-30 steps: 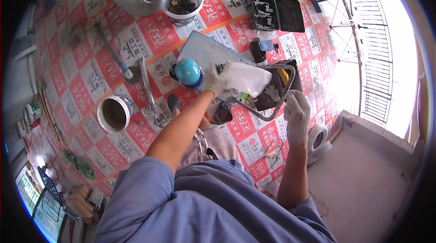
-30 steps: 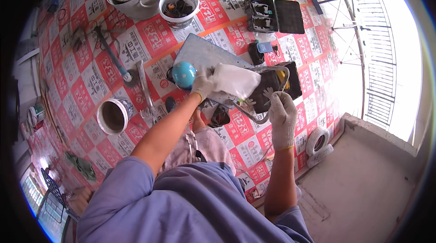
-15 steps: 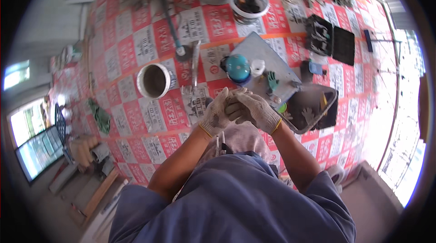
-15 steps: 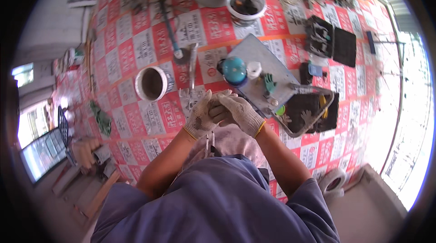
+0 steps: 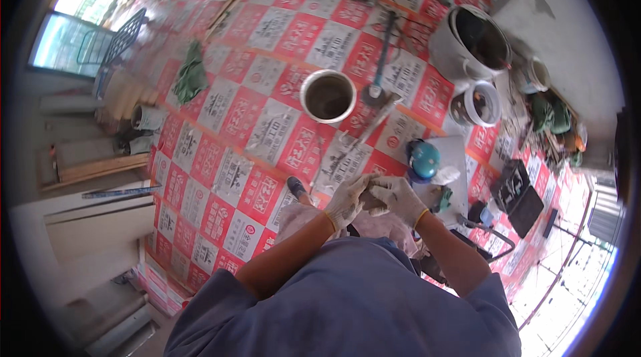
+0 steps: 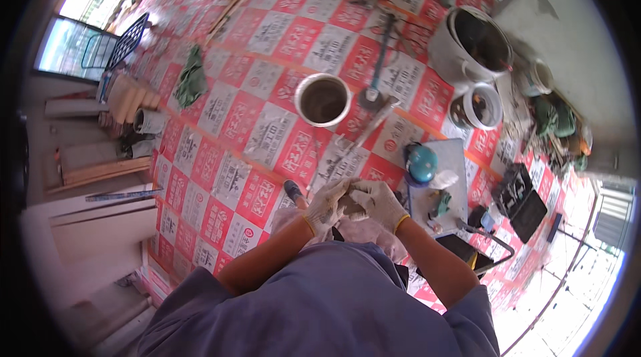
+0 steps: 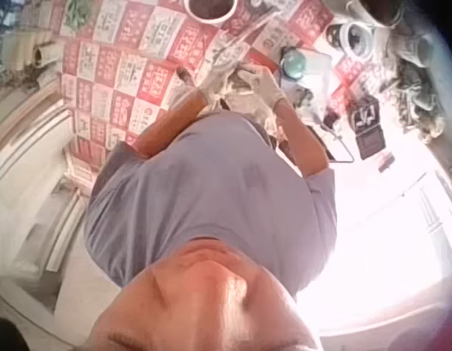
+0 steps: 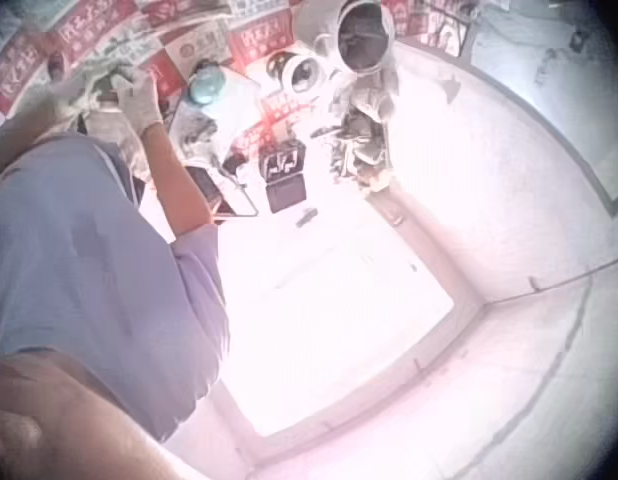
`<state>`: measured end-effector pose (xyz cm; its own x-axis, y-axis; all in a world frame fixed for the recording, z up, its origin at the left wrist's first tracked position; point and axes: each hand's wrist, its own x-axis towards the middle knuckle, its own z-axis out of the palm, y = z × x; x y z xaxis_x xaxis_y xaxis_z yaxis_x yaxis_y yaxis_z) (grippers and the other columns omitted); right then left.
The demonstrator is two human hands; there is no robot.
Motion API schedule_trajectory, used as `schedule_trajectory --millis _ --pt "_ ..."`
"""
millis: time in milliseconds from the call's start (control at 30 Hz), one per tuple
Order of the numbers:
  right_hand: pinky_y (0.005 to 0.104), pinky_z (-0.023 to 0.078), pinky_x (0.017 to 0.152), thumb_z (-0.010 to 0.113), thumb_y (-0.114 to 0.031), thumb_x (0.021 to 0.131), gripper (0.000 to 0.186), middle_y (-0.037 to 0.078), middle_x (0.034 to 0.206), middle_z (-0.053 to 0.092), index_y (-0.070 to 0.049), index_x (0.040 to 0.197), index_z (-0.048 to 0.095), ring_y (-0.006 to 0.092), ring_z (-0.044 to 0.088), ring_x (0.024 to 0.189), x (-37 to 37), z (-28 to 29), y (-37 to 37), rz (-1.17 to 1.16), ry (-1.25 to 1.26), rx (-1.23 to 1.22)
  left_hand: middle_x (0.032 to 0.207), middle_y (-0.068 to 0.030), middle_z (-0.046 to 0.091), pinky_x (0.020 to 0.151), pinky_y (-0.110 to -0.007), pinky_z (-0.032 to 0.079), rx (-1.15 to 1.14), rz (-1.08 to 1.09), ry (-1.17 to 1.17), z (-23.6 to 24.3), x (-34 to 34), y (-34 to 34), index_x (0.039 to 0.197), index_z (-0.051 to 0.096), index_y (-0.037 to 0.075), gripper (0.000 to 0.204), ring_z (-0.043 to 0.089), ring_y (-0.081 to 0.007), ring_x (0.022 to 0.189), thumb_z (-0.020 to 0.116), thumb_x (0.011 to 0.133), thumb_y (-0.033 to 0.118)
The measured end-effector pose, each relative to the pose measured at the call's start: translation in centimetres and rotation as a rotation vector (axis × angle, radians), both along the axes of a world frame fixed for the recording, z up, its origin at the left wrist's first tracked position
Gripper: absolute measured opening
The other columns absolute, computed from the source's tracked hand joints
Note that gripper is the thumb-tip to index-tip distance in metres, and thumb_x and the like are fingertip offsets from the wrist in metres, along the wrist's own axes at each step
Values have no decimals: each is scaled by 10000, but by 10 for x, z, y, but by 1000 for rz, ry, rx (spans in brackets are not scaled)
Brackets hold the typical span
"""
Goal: Installing and securing a metal frame using a power drill and wood supports.
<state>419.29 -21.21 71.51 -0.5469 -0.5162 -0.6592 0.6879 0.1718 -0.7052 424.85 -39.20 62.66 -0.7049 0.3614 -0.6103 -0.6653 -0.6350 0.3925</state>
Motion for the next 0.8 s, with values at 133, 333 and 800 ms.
schedule_trajectory --millis 133,333,800 --pt "360 651 840 557 -174 1056 361 150 1139 758 28 1334 669 228 776 951 10 -18 -143 67 -96 42 1287 -123 651 921 -378 558 -585 -232 202 25 15 -170 1506 527 36 664 651 -240 1165 770 921 233" --pt "313 639 763 624 -209 1065 338 111 1098 759 10 1314 688 187 770 880 -9 5 -303 356 195 75 914 -35 612 719 -301 531 -698 31 -72 24 45 -392 1508 540 41 553 586 -138 754 687 1025 267" --pt "330 528 855 697 -194 1026 231 144 974 723 -21 1150 786 185 685 911 -238 -31 -464 78 665 80 1070 -103 725 878 -388 591 -62 295 138 43 -221 -501 1394 603 -51 401 721 -215 953 649 1057 162"
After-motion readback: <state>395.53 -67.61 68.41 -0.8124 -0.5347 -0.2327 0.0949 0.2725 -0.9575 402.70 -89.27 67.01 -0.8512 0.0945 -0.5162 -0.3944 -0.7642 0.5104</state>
